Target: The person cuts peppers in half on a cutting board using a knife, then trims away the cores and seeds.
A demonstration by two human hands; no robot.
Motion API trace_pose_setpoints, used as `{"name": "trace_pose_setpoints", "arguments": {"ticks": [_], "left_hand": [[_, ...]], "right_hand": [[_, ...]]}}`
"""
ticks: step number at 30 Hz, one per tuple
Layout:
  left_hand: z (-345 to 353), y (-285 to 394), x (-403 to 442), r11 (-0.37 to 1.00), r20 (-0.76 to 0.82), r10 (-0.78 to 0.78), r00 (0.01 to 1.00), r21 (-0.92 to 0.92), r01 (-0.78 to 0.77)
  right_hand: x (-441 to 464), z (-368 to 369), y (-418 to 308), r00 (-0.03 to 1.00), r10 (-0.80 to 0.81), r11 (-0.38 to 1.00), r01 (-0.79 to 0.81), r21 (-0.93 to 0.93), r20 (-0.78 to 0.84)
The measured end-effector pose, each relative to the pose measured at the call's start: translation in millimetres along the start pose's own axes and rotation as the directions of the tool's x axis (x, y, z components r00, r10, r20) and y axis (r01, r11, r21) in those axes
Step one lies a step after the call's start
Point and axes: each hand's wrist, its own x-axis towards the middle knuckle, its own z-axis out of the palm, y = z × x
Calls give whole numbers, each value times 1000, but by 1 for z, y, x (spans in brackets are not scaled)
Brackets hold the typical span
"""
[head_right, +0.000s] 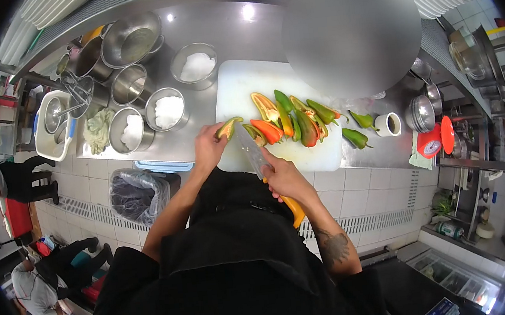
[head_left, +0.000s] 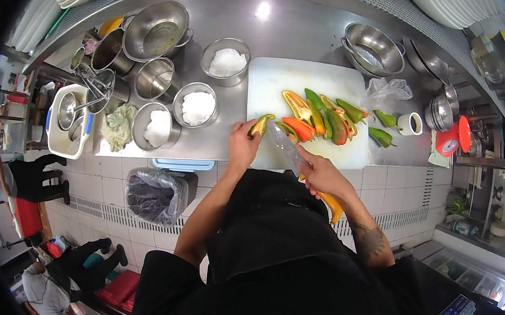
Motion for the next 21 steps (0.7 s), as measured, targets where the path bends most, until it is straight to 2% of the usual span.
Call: {"name": "trace_pose_setpoints", "arguments": {"ticks": [2, 6, 13, 15, 18, 21], "left_hand": [[-3, 2, 2, 999, 15, 15, 1000, 49, -16], [-4, 0, 4, 999, 22, 29, 999, 18, -29], [-4, 4, 3, 1000, 18, 28, 999, -5, -28], [-2, 4, 2, 1000, 32, 22, 999, -17, -21], [0, 4, 2, 999, 33, 45, 998, 19, -45], [-1, 3, 3, 998, 13, 41, 999, -39, -41]], "right_hand": [[0, -2, -2, 1000, -18, 999, 18, -40, 1], [-4, -8, -6, 999, -29, 995, 31, -97, 23], [-7, -14, -20, 999, -10, 999, 11, -35, 38], [-11, -22, -28, 996, 66, 987, -55, -152, 67], [-6, -25, -35, 994, 75, 979, -58, -194, 77], [-7, -27, -40, 994, 70, 972, -49, -230, 83]]}}
